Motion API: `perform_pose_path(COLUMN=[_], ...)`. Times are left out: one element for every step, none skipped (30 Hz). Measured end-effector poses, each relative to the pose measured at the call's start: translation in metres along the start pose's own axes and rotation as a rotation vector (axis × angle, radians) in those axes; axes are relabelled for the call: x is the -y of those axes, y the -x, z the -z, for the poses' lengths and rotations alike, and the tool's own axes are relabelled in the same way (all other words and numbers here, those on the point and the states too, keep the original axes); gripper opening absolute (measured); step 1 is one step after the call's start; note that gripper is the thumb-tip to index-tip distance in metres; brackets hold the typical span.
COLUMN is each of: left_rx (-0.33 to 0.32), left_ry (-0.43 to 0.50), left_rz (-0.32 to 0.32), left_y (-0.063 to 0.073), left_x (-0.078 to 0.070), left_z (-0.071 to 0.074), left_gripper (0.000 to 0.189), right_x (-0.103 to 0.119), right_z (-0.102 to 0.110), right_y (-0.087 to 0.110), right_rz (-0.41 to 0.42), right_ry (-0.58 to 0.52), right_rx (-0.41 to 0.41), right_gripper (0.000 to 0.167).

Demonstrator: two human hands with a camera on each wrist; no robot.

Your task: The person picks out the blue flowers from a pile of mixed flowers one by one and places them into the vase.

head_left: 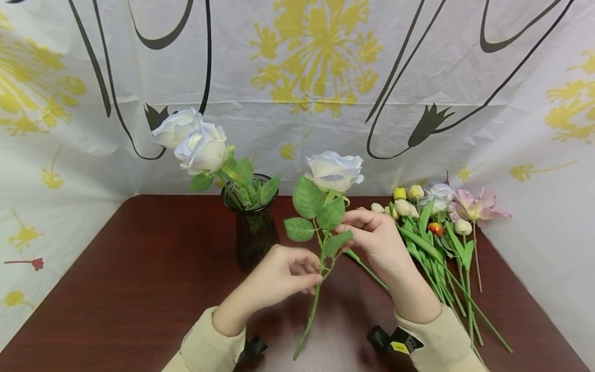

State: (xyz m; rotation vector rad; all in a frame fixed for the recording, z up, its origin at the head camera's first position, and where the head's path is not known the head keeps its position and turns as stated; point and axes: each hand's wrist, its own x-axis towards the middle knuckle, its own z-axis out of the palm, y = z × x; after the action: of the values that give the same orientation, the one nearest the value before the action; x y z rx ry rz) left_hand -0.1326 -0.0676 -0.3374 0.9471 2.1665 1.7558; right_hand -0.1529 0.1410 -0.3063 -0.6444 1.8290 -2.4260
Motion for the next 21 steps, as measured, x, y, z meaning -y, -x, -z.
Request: perform_pose_path(left_rx=[-0.006,-0.013,-0.019,-0.025,-0.034,-0.043,-0.054,-0.064,-0.077,-0.089,-0.102,-0.113,-0.125,-0.135,-0.146,-0.156,-0.166,-0.177,-0.187,-0.199,-0.212], left_ry=[-0.005,-0.011,-0.019,-0.022,-0.025,-0.026,-0.027,-0.024,-0.019,-0.014,-0.011,-0.009,-0.007,-0.005,-0.007,-0.005,-0.001,0.007,0.012,0.015,0.018], left_rz=[-0.003,-0.003,-0.004,-0.008,-0.011,-0.017,-0.021,-0.025,-0.030,-0.035,-0.041,-0.045,-0.048,-0.050,-0.051,-0.050,-0.047,-0.045,-0.045,-0.046,-0.048], left_y=[0.000,0.000,0.000,0.000,0.000,0.000,0.000,0.000,-0.001,-0.001,-0.001,-0.001,-0.001,-0.001,0.000,0.000,0.000,0.001,0.001,0.002,0.002], left_x=[0.000,-0.001,-0.001,-0.001,-0.001,-0.001,-0.001,-0.001,0.000,0.000,0.000,0.000,0.000,0.000,0.000,0.000,-0.001,-0.001,-0.002,-0.002,-0.003], left_z=[0.001,0.001,0.002,0.003,0.003,0.004,0.005,0.005,0.006,0.007,0.008,0.009,0.010,0.011,0.012,0.013,0.014,0.015,0.017,0.018,0.019], left_gripper=[0.004,0.004,0.004,0.004,0.004,0.005,0.005,0.005,0.004,0.004,0.004,0.004,0.004,0.004,0.004,0.004,0.005,0.005,0.006,0.006,0.006], right_x=[0.000,0.000,0.000,0.000,0.000,0.000,0.000,0.000,-0.001,-0.001,-0.002,-0.003,-0.004,-0.005,-0.007,-0.009,-0.012,-0.014,-0.017,-0.019,-0.022], right_z=[0.000,0.000,0.000,0.000,0.000,0.000,0.000,0.000,0.001,0.001,0.001,0.002,0.002,0.003,0.003,0.004,0.005,0.005,0.006,0.006,0.007], right_y=[0.000,0.000,0.000,-0.001,-0.001,-0.001,-0.002,-0.002,-0.002,-0.003,-0.003,-0.004,-0.005,-0.006,-0.007,-0.008,-0.009,-0.010,-0.011,-0.012,-0.013], right_rz=[-0.013,-0.025,-0.037,-0.046,-0.053,-0.061,-0.070,-0.076,-0.080,-0.086,-0.092,-0.095,-0.097,-0.094,-0.088,-0.084,-0.078,-0.074,-0.070,-0.064,-0.061], right_ry=[-0.003,0.001,-0.001,0.004,0.010,0.017,0.027,0.035,0.039,0.051,0.059,0.072,0.082,0.102,0.125,0.151,0.178,0.211,0.243,0.286,0.319], right_rx=[-0.003,-0.010,-0.011,-0.017,-0.020,-0.026,-0.034,-0.041,-0.049,-0.058,-0.066,-0.077,-0.088,-0.099,-0.109,-0.121,-0.133,-0.143,-0.152,-0.161,-0.167], right_gripper=[0.028,0.028,0.027,0.027,0.028,0.027,0.026,0.024,0.023,0.021,0.019,0.018,0.017,0.016,0.015,0.015,0.014,0.013,0.013,0.014,0.015])
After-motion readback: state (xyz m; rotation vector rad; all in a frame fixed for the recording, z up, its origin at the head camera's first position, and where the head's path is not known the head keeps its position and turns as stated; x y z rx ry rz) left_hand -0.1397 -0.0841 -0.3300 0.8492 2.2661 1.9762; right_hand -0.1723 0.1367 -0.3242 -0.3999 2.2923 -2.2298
